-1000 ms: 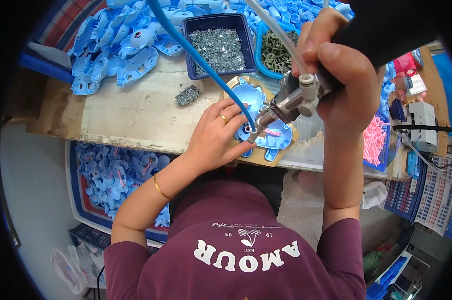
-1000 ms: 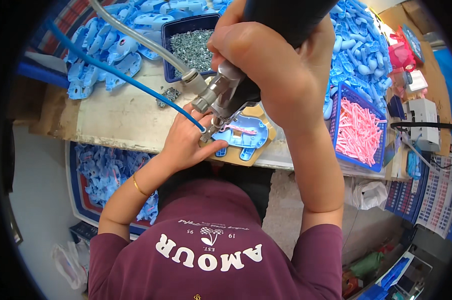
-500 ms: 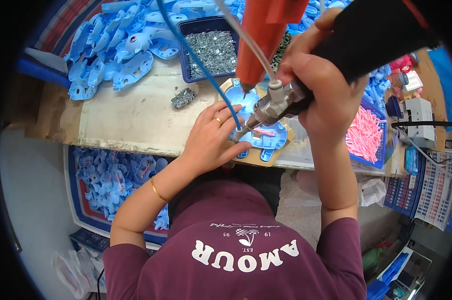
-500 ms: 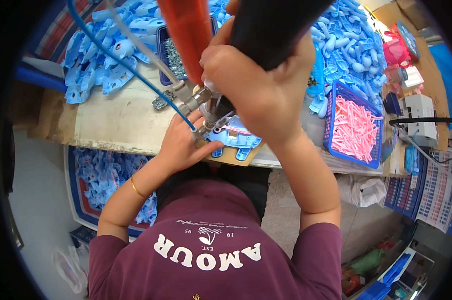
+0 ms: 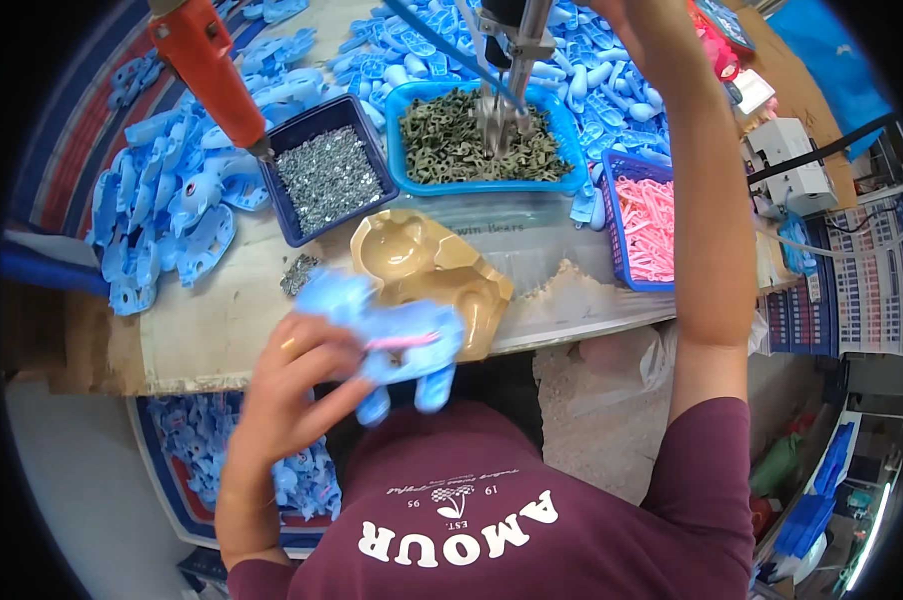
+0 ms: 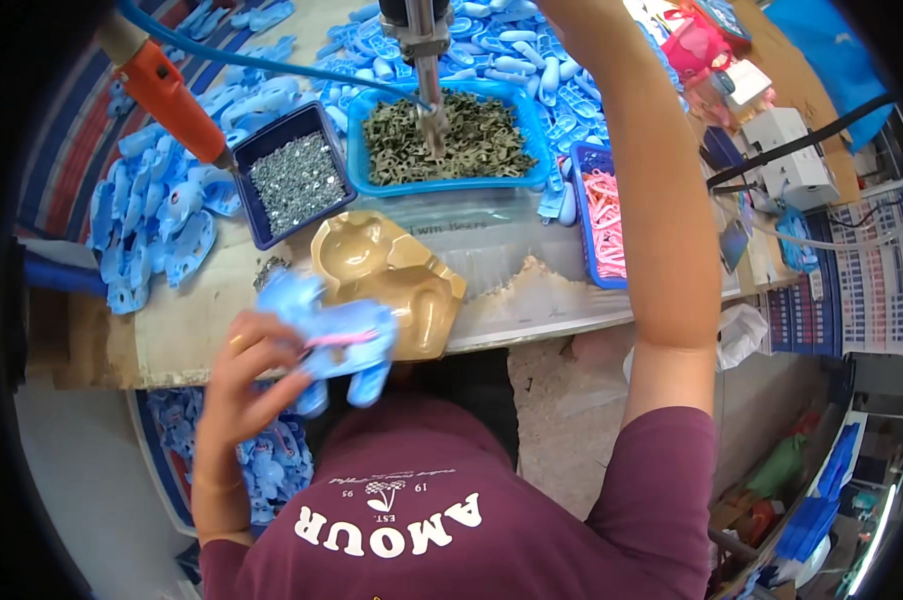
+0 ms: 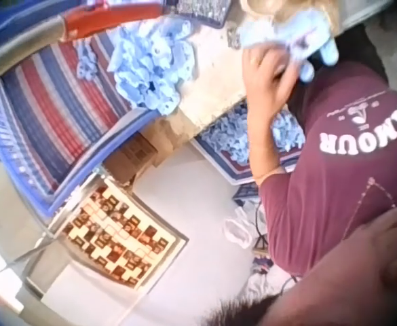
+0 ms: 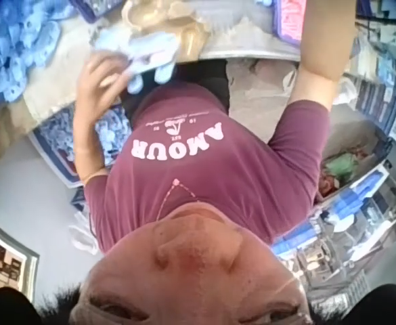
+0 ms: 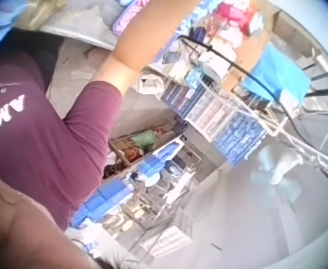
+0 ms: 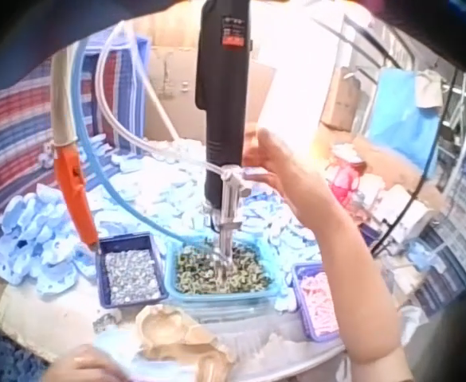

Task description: Assembling plastic hippopotamus toys using small pins, plastic components, and pneumatic tools on a factory workbench.

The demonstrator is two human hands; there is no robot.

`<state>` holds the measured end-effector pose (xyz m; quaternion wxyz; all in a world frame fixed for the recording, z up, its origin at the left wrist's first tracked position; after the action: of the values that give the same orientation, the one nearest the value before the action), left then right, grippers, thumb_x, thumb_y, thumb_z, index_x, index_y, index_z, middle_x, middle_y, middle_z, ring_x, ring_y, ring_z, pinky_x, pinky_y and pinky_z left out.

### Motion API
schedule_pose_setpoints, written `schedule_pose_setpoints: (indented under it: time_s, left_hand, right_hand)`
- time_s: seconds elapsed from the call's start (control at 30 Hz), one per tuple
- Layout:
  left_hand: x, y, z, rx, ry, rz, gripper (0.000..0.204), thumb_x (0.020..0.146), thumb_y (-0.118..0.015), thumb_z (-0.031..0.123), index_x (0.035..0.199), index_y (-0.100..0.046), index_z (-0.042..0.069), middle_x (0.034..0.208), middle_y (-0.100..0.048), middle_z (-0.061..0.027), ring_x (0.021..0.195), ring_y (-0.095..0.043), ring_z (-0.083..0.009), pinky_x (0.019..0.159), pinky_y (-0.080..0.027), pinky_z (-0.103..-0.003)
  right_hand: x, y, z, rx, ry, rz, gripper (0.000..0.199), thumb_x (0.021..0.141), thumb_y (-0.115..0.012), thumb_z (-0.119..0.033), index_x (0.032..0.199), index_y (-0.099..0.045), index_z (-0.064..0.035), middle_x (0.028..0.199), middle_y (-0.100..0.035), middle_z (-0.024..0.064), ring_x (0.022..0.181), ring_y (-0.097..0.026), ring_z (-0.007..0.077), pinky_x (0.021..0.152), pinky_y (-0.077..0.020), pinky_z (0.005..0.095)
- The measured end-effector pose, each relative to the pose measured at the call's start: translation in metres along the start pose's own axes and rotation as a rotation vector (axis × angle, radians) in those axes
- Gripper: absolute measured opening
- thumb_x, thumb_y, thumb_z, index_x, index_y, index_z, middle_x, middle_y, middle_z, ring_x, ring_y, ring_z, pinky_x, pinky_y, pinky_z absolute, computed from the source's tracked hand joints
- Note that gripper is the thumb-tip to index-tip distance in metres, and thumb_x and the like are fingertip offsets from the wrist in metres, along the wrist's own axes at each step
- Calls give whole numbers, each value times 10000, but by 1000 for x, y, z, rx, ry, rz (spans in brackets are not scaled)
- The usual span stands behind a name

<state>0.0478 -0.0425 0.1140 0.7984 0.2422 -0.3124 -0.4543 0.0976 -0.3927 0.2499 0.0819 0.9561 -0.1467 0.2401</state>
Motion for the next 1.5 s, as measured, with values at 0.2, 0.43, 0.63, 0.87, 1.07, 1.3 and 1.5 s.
schedule_pose_setpoints:
  time_s: [0.2,0.43,0.63,0.87,1.07,1.3,1.5]
  left_hand:
    - [-119,85,-14,152,564,-282,250,753,-794,217,856,-676,23,748,-635,-100,751,-606,-296,706,-476,-390]
    - [-146,100,-39,539,794,34,446,820,-790,184,1211,-653,18,1062,-687,-191,954,-657,-347,822,-515,-416]
    - [-16,15,-14,192,245,-177,410,869,-751,148,1246,-637,35,1133,-696,-174,1028,-651,-378,894,-521,-422]
    - [71,-67,10,-318,75,140,433,878,-747,83,1297,-638,49,1232,-668,-160,1024,-683,-339,850,-566,-382]
    - [84,-101,2,-245,-101,214,325,847,-782,74,1156,-688,33,1185,-691,-133,904,-699,-300,739,-574,-357]
    - [55,-90,22,-44,-209,181,337,784,-830,67,1095,-698,55,1040,-701,-101,862,-688,-280,697,-564,-360]
    - [27,-80,10,-27,-108,196,359,753,-850,62,1087,-718,59,1020,-695,-98,846,-676,-271,694,-566,-354]
  right_hand:
    - [-75,143,174,-1315,-381,-193,218,910,-641,-126,1091,-761,-156,1008,-737,94,940,-709,291,825,-561,402]
    - [-105,149,228,-1477,-437,-446,420,698,-713,77,1053,-768,-141,1177,-598,126,1118,-607,324,937,-513,389]
    - [-114,133,166,-1311,-331,-402,445,773,-768,-20,1193,-680,-140,1156,-630,94,1068,-611,306,909,-515,407]
    - [-175,-59,73,-390,-352,-818,344,873,-792,-187,1191,-698,-95,1076,-672,46,902,-617,162,718,-494,296]
    - [-195,-58,86,-233,-472,-746,305,887,-784,-187,1156,-726,-57,1052,-700,58,877,-638,153,731,-518,311]
    - [-130,198,139,-1222,-348,204,202,873,-674,-107,1051,-754,-53,1014,-756,151,929,-733,284,827,-563,370]
    - [-144,240,165,-1699,-525,181,296,832,-737,-253,1094,-745,-115,1066,-718,175,1029,-680,363,891,-535,481]
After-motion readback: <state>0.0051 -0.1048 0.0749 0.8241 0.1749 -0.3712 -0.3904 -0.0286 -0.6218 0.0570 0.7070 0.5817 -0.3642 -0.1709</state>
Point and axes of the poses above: each hand's wrist, its own x-axis towards the middle knuckle, its own y-axis out of the back of the hand, z = x × y, the point moved 9 cm from there along x, towards the middle knuckle
